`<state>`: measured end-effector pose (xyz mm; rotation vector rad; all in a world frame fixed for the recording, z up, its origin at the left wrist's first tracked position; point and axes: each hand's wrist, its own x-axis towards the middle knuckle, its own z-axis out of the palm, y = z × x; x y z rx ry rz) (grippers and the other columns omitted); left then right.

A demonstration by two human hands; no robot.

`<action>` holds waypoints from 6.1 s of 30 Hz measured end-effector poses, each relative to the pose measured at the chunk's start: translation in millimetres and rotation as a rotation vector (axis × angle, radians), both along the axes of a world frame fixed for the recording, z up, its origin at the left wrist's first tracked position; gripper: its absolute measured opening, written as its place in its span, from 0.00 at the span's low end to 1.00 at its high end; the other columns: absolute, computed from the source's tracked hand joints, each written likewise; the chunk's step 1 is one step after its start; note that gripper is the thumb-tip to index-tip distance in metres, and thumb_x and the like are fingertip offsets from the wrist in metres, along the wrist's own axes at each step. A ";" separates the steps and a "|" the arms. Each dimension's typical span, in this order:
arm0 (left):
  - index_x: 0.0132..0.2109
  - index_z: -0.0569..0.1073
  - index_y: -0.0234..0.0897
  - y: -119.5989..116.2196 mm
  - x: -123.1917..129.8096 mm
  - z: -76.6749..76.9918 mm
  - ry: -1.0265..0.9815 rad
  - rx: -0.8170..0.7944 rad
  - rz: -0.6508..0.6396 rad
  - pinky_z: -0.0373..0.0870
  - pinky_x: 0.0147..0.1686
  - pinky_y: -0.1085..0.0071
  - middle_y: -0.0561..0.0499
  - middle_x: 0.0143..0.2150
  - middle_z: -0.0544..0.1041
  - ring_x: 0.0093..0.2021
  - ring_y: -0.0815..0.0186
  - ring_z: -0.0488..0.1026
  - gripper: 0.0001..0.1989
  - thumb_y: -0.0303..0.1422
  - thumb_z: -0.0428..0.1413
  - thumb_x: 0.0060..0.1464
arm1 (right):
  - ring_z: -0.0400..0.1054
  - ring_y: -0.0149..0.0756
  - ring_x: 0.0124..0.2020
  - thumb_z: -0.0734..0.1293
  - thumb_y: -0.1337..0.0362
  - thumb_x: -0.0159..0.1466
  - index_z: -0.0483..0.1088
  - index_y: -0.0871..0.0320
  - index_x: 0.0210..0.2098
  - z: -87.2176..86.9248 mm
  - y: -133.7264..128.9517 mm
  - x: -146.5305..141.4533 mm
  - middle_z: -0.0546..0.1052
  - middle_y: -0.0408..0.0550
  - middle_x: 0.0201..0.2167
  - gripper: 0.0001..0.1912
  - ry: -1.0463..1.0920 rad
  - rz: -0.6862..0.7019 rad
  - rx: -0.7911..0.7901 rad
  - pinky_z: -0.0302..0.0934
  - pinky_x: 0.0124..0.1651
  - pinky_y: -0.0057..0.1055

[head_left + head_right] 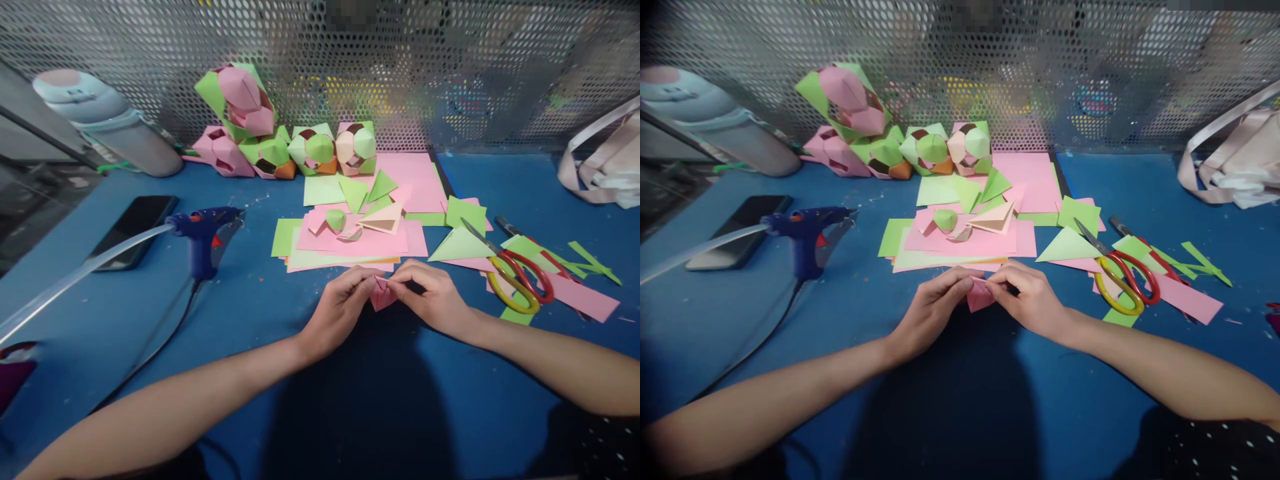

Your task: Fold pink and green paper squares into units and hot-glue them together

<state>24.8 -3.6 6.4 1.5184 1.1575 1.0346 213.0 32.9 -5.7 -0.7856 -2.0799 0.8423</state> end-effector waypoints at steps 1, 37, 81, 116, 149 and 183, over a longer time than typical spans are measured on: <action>0.39 0.74 0.35 0.1 0.4 -0.5 -0.006 -0.011 0.017 0.65 0.45 0.74 0.49 0.40 0.75 0.42 0.67 0.71 0.10 0.33 0.48 0.62 | 0.66 0.32 0.31 0.63 0.68 0.66 0.71 0.59 0.34 0.2 -0.2 0.1 0.73 0.47 0.29 0.05 -0.001 0.001 0.006 0.63 0.35 0.31; 0.35 0.79 0.38 4.0 1.7 -7.6 0.084 0.175 0.031 0.69 0.45 0.69 0.48 0.37 0.79 0.41 0.65 0.74 0.10 0.32 0.53 0.60 | 0.68 0.32 0.31 0.63 0.68 0.65 0.73 0.59 0.34 -1.4 4.1 0.8 0.75 0.47 0.29 0.06 0.004 -0.029 0.049 0.64 0.35 0.31; 0.33 0.69 0.34 -2.1 9.5 -15.2 -0.053 -0.164 -0.004 0.68 0.30 0.74 0.52 0.29 0.73 0.30 0.69 0.72 0.01 0.27 0.54 0.53 | 0.66 0.31 0.32 0.64 0.71 0.64 0.69 0.58 0.34 -4.8 -1.9 -2.2 0.73 0.45 0.29 0.04 0.009 0.025 0.167 0.59 0.38 0.32; 0.31 0.68 0.35 0.0 10.1 -10.6 0.142 0.054 0.094 0.60 0.26 0.78 0.55 0.28 0.68 0.25 0.74 0.61 0.02 0.26 0.53 0.52 | 0.61 0.31 0.28 0.62 0.67 0.65 0.64 0.59 0.28 -8.0 1.5 -1.1 0.69 0.43 0.24 0.09 -0.231 0.017 0.329 0.52 0.38 0.33; 0.31 0.68 0.33 14.0 11.3 -23.9 0.182 0.184 0.164 0.58 0.24 0.76 0.56 0.24 0.66 0.25 0.72 0.61 0.03 0.25 0.53 0.43 | 0.59 0.28 0.24 0.60 0.65 0.64 0.65 0.60 0.23 -19.2 17.0 -15.3 0.69 0.42 0.22 0.13 -0.273 -0.069 0.258 0.47 0.28 0.26; 0.32 0.68 0.34 28.5 10.6 -35.2 0.181 0.245 0.130 0.64 0.26 0.75 0.53 0.26 0.71 0.26 0.69 0.69 0.03 0.29 0.52 0.47 | 0.55 0.26 0.22 0.61 0.69 0.59 0.60 0.60 0.18 -25.4 27.1 -19.3 0.62 0.39 0.17 0.13 -0.209 -0.105 0.206 0.44 0.26 0.26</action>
